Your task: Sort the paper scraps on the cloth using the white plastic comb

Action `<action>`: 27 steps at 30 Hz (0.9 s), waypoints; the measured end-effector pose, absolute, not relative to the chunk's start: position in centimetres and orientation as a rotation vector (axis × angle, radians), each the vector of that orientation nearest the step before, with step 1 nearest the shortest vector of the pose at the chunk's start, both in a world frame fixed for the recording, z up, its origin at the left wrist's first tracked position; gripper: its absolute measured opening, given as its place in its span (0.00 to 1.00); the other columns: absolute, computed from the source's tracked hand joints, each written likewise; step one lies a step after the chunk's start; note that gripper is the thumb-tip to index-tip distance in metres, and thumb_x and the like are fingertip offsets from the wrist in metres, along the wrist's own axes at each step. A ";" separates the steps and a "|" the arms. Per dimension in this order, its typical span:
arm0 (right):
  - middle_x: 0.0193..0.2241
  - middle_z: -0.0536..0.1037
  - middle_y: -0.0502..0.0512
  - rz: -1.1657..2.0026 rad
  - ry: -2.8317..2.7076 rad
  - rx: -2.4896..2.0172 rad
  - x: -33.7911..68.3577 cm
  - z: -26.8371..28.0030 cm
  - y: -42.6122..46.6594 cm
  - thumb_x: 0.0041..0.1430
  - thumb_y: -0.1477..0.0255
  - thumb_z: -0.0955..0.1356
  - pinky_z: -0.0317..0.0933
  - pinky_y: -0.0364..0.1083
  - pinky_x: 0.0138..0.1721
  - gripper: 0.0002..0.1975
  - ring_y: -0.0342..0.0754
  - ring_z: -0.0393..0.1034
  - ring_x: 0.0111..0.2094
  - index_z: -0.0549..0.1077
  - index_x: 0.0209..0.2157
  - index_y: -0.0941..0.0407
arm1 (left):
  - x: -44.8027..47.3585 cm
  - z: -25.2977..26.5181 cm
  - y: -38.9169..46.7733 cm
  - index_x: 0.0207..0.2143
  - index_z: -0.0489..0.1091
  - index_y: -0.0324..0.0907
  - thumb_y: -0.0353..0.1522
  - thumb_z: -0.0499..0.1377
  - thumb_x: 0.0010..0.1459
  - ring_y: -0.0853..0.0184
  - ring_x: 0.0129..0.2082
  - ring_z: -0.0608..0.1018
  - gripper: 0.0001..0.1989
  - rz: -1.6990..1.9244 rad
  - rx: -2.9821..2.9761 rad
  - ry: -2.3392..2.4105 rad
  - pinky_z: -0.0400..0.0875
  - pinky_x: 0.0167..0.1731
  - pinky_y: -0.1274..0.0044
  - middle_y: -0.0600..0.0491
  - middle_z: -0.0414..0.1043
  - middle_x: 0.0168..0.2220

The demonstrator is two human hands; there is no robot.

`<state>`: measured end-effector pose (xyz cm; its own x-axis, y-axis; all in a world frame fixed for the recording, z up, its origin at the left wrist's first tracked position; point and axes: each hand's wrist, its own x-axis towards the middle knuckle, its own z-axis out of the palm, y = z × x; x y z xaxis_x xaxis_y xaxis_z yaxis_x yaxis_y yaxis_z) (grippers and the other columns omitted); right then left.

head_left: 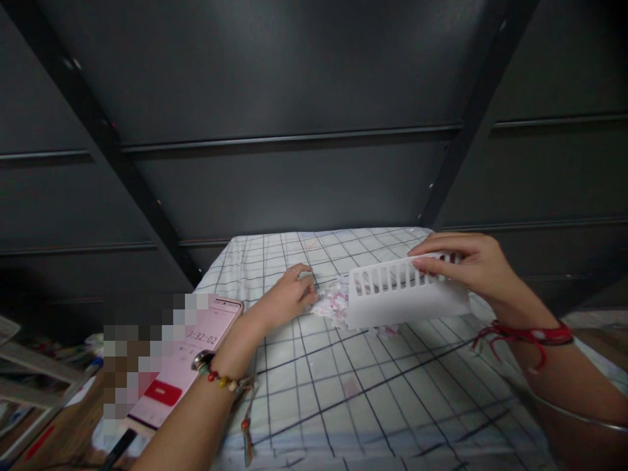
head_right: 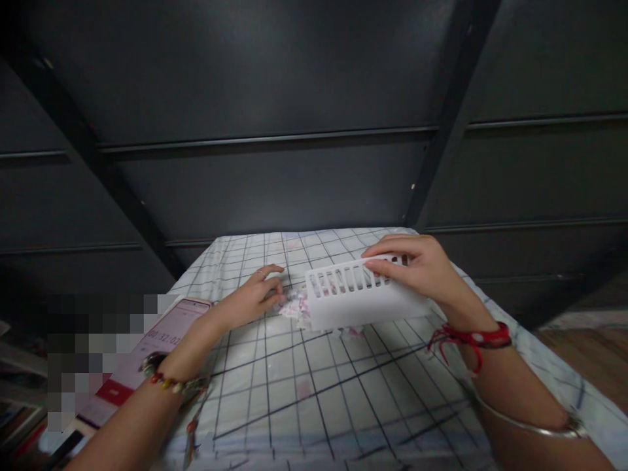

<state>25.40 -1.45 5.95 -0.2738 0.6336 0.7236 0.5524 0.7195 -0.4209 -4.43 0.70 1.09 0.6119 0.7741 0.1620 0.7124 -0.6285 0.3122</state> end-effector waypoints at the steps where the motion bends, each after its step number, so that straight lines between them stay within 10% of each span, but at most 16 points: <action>1: 0.23 0.78 0.49 0.113 -1.961 -0.906 25.5 6.0 -1.5 0.47 0.63 0.71 0.65 0.44 0.24 0.07 0.46 0.72 0.24 0.77 0.23 0.52 | -4.4 1.1 0.6 0.32 0.65 0.40 0.31 0.51 0.61 0.58 0.57 0.60 0.06 0.412 2.625 1.223 0.58 0.55 0.70 0.45 0.60 0.51; 27: 0.22 0.78 0.53 0.238 -2.039 -0.811 25.1 6.4 -2.3 0.47 0.71 0.71 0.64 0.42 0.24 0.02 0.45 0.71 0.24 0.77 0.23 0.54 | -4.5 1.1 0.6 0.35 0.67 0.40 0.33 0.56 0.59 0.56 0.58 0.59 0.05 0.374 2.694 1.193 0.58 0.55 0.68 0.44 0.59 0.54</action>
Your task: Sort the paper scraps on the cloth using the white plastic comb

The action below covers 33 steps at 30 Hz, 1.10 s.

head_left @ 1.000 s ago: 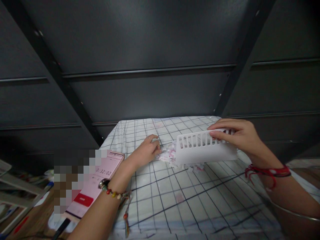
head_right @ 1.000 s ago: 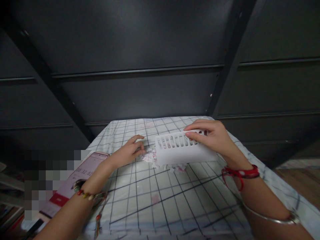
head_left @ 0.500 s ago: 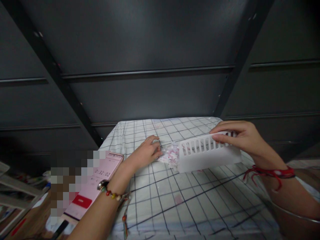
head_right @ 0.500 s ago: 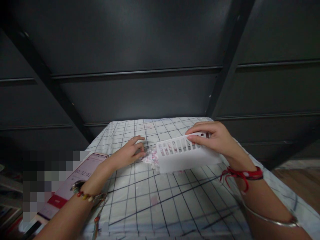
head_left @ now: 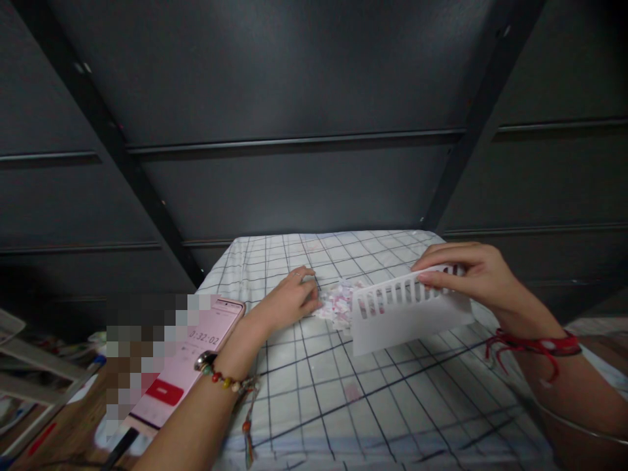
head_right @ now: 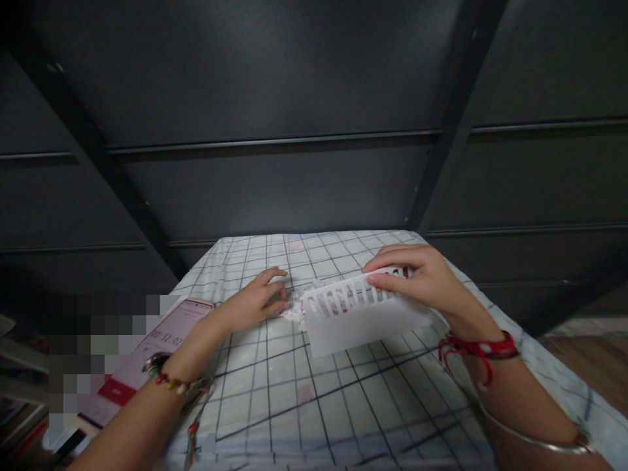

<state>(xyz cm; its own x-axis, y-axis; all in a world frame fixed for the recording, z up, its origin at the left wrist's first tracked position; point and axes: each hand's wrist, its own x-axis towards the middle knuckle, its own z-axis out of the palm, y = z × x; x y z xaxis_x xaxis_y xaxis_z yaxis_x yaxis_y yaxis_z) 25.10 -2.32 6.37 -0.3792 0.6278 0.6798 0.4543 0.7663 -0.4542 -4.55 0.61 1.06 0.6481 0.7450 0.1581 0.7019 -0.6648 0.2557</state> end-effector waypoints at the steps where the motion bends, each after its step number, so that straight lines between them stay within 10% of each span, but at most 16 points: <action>1: 0.21 0.78 0.52 0.251 -2.043 -0.785 25.1 6.4 -2.3 0.47 0.71 0.71 0.64 0.42 0.24 0.02 0.44 0.71 0.23 0.77 0.23 0.54 | -4.6 1.0 0.6 0.35 0.67 0.40 0.33 0.56 0.59 0.56 0.58 0.59 0.05 0.379 2.691 1.194 0.58 0.55 0.68 0.44 0.59 0.54; 33: 0.25 0.79 0.49 0.043 -1.671 -0.927 24.1 4.4 -1.2 0.48 0.69 0.71 0.61 0.43 0.20 0.02 0.46 0.72 0.25 0.77 0.26 0.51 | -4.6 1.2 0.6 0.33 0.68 0.38 0.33 0.54 0.60 0.57 0.53 0.66 0.07 0.369 2.722 1.174 0.61 0.52 0.70 0.43 0.61 0.52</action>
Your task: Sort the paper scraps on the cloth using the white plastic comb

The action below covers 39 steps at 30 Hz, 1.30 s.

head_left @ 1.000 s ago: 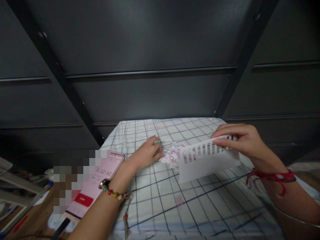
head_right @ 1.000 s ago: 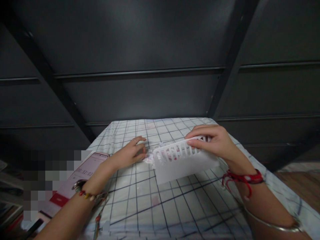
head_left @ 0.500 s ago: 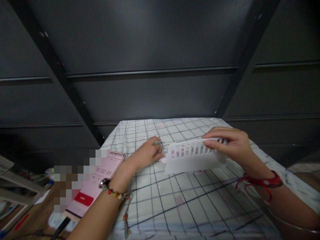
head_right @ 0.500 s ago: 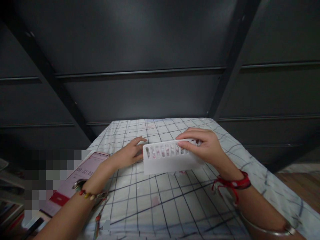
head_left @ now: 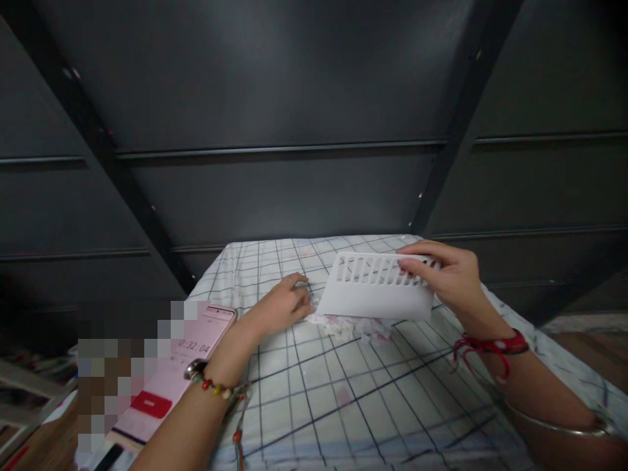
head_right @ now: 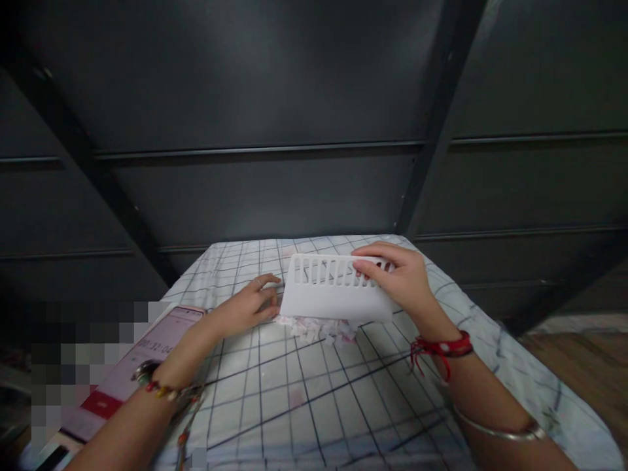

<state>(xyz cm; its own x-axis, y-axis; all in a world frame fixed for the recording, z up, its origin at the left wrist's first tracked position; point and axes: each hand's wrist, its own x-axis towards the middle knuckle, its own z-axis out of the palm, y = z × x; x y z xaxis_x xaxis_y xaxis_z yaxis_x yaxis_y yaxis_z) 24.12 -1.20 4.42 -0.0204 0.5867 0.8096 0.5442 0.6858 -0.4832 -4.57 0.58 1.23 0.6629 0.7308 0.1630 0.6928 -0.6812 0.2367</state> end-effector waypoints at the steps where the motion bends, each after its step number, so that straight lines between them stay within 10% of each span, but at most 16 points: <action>1: 0.25 0.79 0.49 0.056 -1.661 -0.940 24.2 4.4 -1.2 0.47 0.68 0.71 0.61 0.44 0.21 0.03 0.46 0.72 0.25 0.77 0.26 0.51 | -4.6 1.2 0.6 0.34 0.68 0.38 0.32 0.54 0.60 0.58 0.53 0.66 0.06 0.372 2.730 1.170 0.62 0.52 0.70 0.43 0.61 0.52; 39: 0.23 0.77 0.51 0.314 -1.929 -1.050 28.2 5.8 -1.7 0.46 0.63 0.71 0.63 0.44 0.27 0.08 0.45 0.71 0.26 0.77 0.23 0.52 | -4.1 0.8 0.6 0.32 0.67 0.40 0.31 0.57 0.59 0.59 0.55 0.63 0.03 0.432 2.839 1.068 0.62 0.54 0.70 0.45 0.62 0.51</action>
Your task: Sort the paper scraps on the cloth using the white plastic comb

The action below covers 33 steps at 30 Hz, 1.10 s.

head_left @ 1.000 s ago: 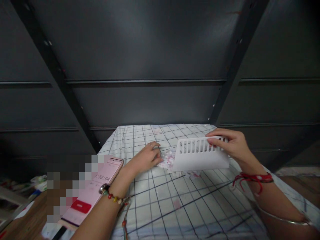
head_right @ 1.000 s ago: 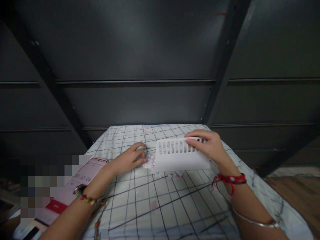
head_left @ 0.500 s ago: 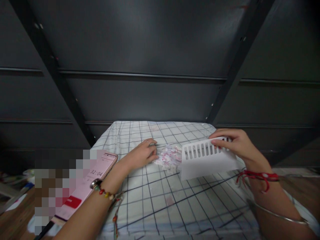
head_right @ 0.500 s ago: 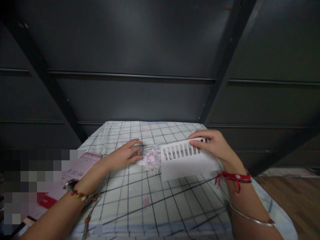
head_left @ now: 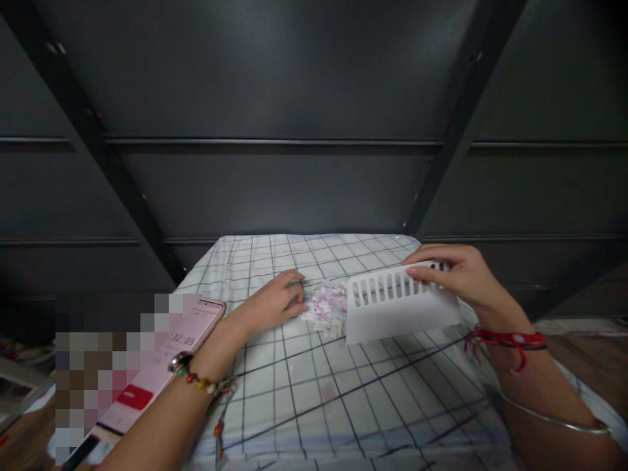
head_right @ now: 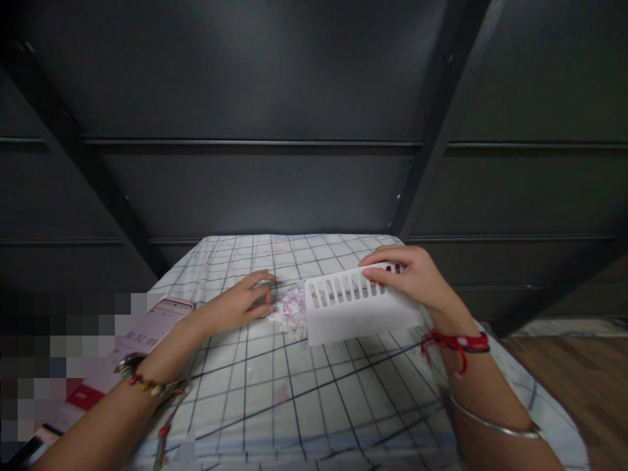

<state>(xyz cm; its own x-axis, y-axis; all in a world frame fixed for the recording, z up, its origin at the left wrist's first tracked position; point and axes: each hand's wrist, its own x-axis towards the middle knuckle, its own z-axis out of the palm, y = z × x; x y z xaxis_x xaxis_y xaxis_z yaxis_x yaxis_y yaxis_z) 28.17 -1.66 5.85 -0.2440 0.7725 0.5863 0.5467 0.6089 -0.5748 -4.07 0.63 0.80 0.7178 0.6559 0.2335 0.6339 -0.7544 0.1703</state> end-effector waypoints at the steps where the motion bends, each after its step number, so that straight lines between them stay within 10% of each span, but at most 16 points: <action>1: 0.23 0.77 0.51 0.308 -1.939 -1.037 27.9 5.8 -1.7 0.46 0.63 0.71 0.63 0.44 0.27 0.08 0.45 0.71 0.26 0.77 0.23 0.52 | -4.0 0.8 0.6 0.32 0.67 0.40 0.30 0.57 0.59 0.59 0.55 0.63 0.03 0.423 2.837 1.072 0.61 0.54 0.70 0.45 0.62 0.51; 33: 0.25 0.78 0.51 0.318 -1.820 -0.991 26.2 5.3 -2.2 0.45 0.62 0.72 0.64 0.47 0.28 0.07 0.48 0.71 0.27 0.77 0.24 0.50 | -3.9 1.3 0.3 0.31 0.66 0.40 0.31 0.57 0.59 0.58 0.55 0.64 0.04 0.405 2.803 1.091 0.62 0.53 0.69 0.45 0.62 0.52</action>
<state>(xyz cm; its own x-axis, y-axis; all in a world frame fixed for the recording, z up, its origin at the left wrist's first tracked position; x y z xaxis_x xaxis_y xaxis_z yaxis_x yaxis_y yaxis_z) 26.17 -2.18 5.33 -0.1667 0.7472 0.6433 0.4849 0.6302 -0.6064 -3.90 0.29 1.29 0.7070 0.6761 0.2074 0.6477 -0.7368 0.1939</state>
